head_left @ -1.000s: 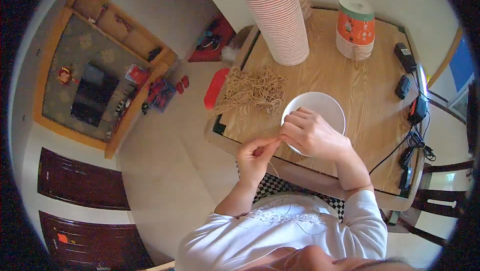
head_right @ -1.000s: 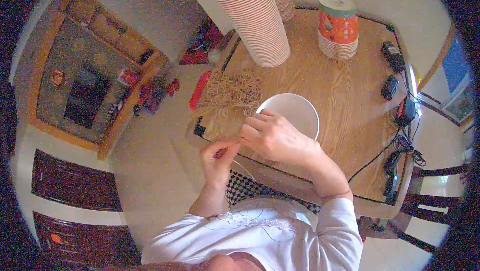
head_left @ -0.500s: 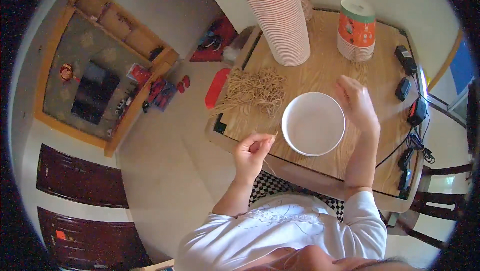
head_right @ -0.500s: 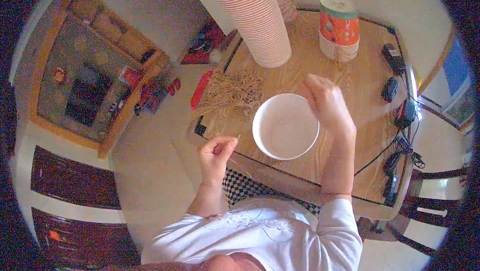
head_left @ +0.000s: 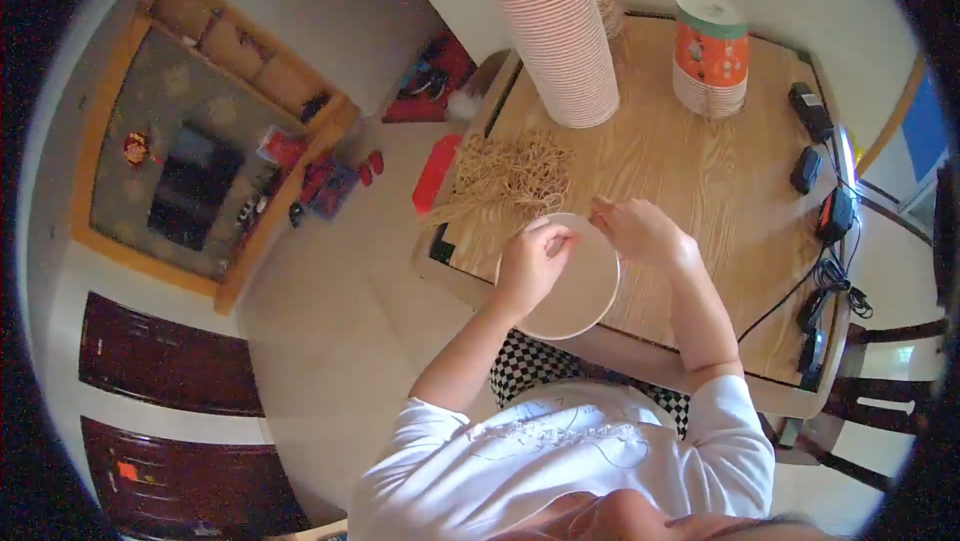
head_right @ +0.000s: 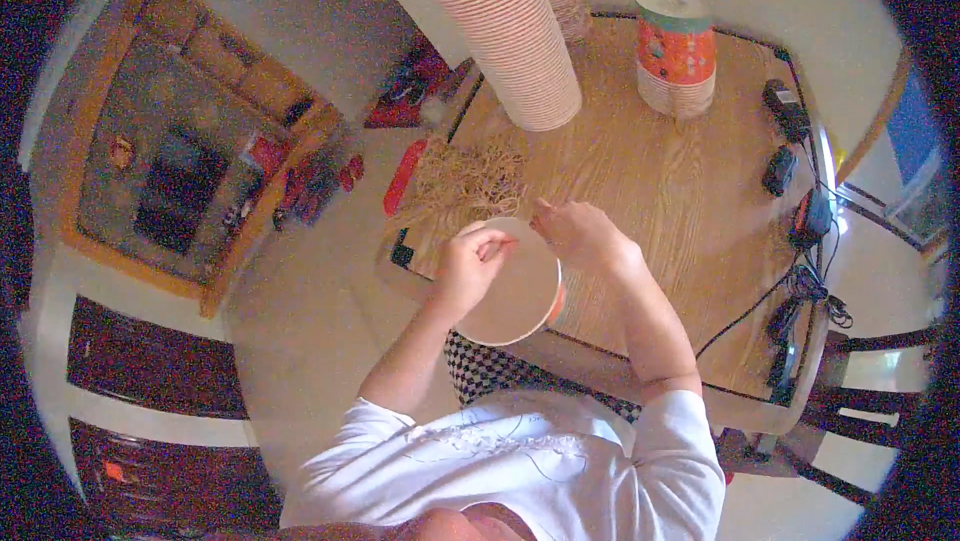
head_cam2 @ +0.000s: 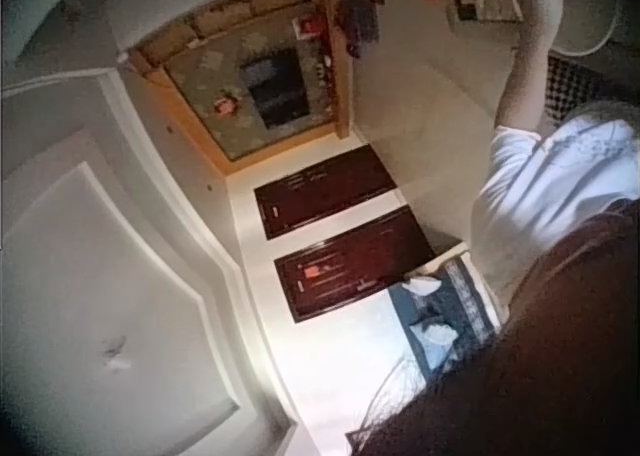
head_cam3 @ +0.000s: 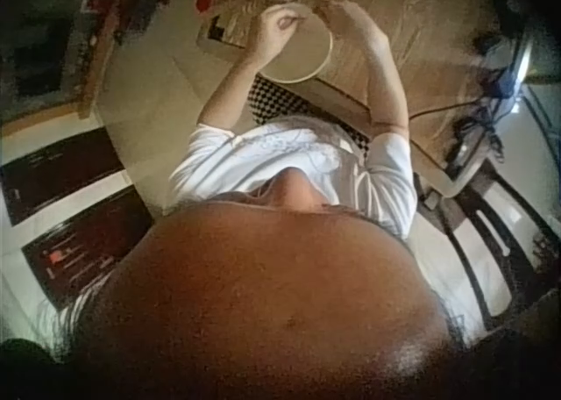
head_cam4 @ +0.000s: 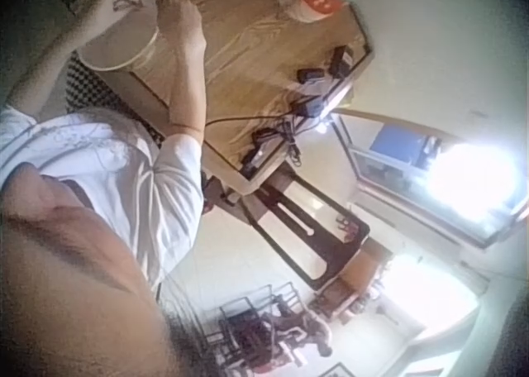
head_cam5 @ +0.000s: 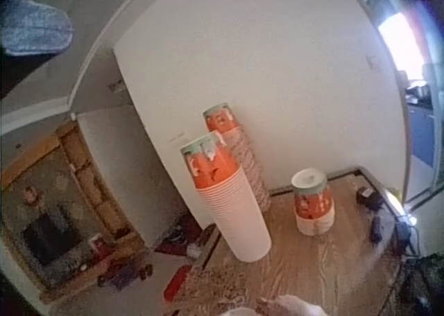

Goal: Threading a white string through holes in decorative paper cups to assemble a craft item.

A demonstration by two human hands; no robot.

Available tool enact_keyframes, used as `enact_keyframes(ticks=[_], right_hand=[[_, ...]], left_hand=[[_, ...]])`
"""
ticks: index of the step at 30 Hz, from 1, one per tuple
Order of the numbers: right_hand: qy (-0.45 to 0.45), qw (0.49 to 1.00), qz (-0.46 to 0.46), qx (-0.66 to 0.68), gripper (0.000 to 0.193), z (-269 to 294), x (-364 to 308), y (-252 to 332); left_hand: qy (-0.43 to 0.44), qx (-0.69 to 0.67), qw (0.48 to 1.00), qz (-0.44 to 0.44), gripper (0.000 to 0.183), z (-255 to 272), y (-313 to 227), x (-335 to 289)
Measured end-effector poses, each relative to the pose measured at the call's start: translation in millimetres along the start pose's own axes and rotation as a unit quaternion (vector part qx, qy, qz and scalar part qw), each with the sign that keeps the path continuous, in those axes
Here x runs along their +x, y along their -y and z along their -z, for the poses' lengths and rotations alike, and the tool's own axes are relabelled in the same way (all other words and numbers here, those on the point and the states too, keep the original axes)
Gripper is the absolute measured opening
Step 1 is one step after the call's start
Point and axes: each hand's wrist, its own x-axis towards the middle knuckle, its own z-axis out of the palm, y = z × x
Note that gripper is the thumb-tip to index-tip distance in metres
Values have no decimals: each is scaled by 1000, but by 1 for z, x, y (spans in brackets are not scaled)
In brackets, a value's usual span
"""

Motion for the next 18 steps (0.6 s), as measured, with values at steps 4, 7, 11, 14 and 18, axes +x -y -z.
enact_keyframes(ticks=[4,7,11,14,18], right_hand=[[-20,1000,-8,-5,15,0,4,-2],[17,999,-2,-42,15,-12,10,-16],[16,999,-2,-42,16,-16,14,-13],[7,1000,-3,-12,16,-17,15,-11],[17,1000,18,-16,17,-24,18,-20]], left_hand=[[-12,7,999,-34,10,-12,23,5],[-12,77,996,-50,9,-13,17,8],[-9,122,992,-27,9,-12,18,9],[-14,121,992,-33,9,-13,21,10],[-5,133,990,-43,8,-15,20,11]])
